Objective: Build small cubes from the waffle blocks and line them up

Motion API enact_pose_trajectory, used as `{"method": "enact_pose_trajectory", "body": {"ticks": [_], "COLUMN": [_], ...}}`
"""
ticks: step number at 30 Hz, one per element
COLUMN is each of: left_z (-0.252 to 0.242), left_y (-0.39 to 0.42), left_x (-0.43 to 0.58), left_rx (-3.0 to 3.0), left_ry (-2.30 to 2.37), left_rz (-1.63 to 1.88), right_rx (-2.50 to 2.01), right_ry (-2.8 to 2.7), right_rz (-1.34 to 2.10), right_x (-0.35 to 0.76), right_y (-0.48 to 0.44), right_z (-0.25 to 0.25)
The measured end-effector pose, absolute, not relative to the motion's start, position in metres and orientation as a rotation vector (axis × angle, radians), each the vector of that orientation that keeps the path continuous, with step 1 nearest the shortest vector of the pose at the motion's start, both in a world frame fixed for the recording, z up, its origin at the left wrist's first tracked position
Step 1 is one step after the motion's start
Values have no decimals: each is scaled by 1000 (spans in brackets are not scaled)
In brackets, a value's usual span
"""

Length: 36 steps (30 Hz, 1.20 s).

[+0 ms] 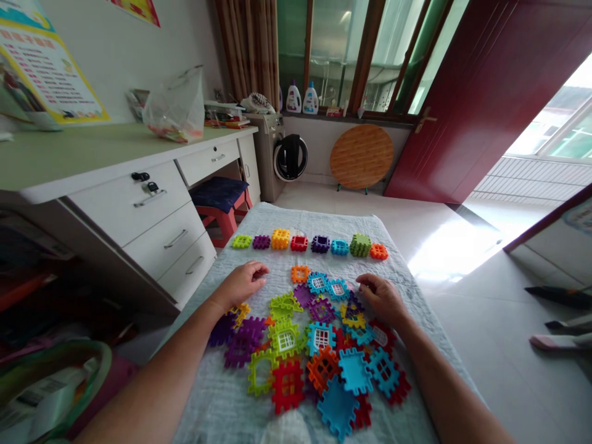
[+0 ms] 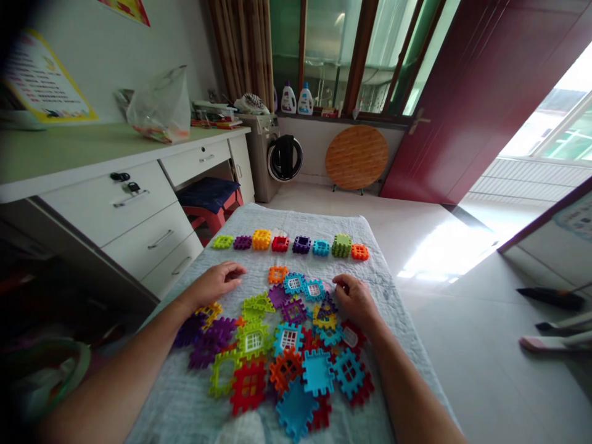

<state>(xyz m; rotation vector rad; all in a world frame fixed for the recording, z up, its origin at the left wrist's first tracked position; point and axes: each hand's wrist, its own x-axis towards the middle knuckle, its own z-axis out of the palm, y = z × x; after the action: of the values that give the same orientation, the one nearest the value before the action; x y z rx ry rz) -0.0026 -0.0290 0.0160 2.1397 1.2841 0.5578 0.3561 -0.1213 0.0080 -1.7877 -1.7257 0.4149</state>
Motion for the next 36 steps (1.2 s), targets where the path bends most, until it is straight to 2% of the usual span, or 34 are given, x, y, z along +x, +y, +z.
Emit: {"method": "enact_pose_trajectory", "body": {"ticks": [4,6,12,21,30,36], "left_z": [45,55,46,28,51,57], "left_y": [-45,-49,-34,-10,-19,-35], "left_x": [10,21,63,78,97,135], "left_rx": [2489,2554,2623,2359,1727,1586], "left_ry": [1199,1153,1069,1118,967,771], "left_rz": [173,108,261,317,823,539], "right_rx": [-1804,-1807,-1796,-1800,-1636,-1350], "right_ry": [-1747,-1751,-1764,-1772,-1748,-2032], "right_rz": [439,448,453,466,324,200], "right_x": [355,354,354,355,346,323], "right_y": [-121,-121,-123,-123,-120,-124], "right_z": [9,10,13,12,16,31]}}
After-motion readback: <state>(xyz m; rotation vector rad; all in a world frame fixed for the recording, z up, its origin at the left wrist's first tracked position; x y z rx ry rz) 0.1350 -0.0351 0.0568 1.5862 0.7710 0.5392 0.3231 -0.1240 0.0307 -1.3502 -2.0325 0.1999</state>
